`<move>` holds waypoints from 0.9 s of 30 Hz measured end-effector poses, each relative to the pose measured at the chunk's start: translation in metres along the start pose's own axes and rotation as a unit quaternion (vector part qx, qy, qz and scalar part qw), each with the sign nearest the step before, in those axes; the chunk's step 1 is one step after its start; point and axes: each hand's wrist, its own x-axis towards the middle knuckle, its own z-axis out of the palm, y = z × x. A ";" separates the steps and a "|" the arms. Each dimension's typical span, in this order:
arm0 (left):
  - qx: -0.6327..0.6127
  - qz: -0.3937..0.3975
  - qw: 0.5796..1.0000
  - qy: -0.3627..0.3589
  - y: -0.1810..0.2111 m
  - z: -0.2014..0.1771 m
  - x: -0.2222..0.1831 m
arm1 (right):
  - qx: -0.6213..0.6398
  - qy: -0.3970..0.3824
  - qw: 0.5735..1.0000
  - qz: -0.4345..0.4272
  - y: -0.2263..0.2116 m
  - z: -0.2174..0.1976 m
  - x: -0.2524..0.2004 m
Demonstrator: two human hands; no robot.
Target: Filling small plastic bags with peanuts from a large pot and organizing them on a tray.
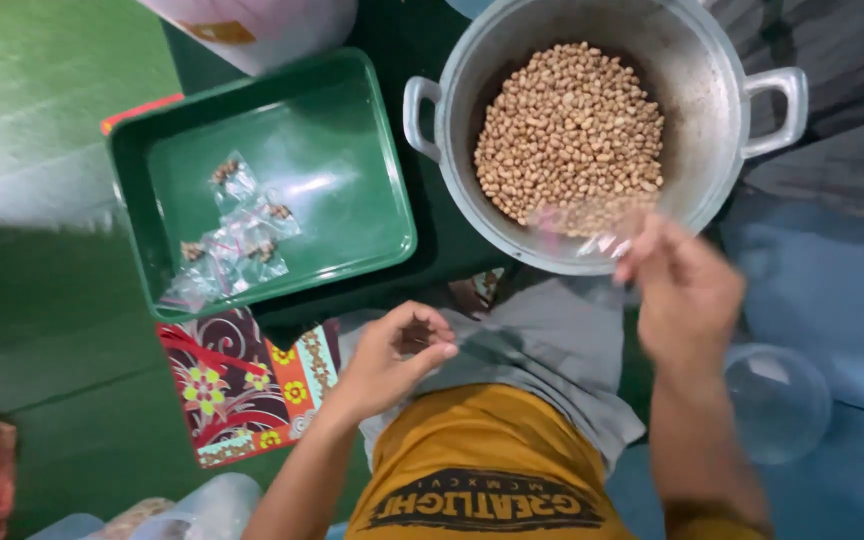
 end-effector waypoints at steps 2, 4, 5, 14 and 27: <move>-0.002 -0.014 0.999 -0.032 0.005 -0.002 -0.003 | -0.115 0.033 0.992 -0.048 -0.016 -0.005 0.014; 0.036 -0.002 0.999 -0.023 0.002 -0.003 -0.004 | -0.289 0.018 0.939 -0.186 -0.025 -0.007 0.031; 0.026 -0.001 0.999 -0.028 0.001 -0.004 -0.006 | -0.300 0.016 0.936 -0.186 -0.027 -0.008 0.035; 0.103 -0.064 0.992 0.027 -0.007 -0.022 -0.013 | -0.380 -0.016 0.896 -0.229 -0.027 -0.015 0.075; 0.044 -0.023 0.999 0.015 -0.030 -0.053 -0.011 | 0.196 -0.150 0.969 0.031 -0.057 0.103 0.171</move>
